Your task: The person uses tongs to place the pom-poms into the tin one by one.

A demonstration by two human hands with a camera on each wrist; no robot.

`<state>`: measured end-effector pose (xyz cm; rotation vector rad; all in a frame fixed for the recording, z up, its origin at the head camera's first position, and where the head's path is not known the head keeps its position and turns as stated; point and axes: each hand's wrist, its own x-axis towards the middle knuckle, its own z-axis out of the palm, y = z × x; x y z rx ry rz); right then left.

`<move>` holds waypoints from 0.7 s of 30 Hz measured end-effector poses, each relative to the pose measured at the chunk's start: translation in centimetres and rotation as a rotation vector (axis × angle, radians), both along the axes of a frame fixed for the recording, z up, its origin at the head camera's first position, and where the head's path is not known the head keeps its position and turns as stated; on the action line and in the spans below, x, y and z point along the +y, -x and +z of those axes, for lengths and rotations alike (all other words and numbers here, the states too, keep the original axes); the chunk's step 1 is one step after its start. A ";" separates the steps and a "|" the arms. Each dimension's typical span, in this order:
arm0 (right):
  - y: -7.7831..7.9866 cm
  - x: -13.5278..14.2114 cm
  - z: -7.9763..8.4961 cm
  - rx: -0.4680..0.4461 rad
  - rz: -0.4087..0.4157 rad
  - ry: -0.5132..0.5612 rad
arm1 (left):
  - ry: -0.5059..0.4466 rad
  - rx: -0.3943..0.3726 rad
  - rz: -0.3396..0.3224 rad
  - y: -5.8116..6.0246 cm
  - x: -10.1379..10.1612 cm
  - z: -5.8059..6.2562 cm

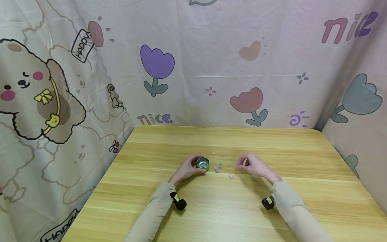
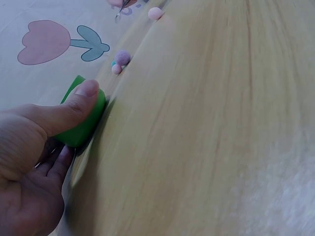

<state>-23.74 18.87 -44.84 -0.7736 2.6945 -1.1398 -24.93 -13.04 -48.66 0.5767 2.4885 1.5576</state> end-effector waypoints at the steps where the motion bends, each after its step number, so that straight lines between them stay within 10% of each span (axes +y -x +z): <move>1: -0.1 0.2 0.0 -0.003 0.013 -0.005 | 0.002 -0.001 0.000 0.0 0.0 0.0; 21: -0.6 1.3 -0.1 -0.091 0.090 -0.082 | 0.009 0.002 0.003 0.2 0.0 -0.1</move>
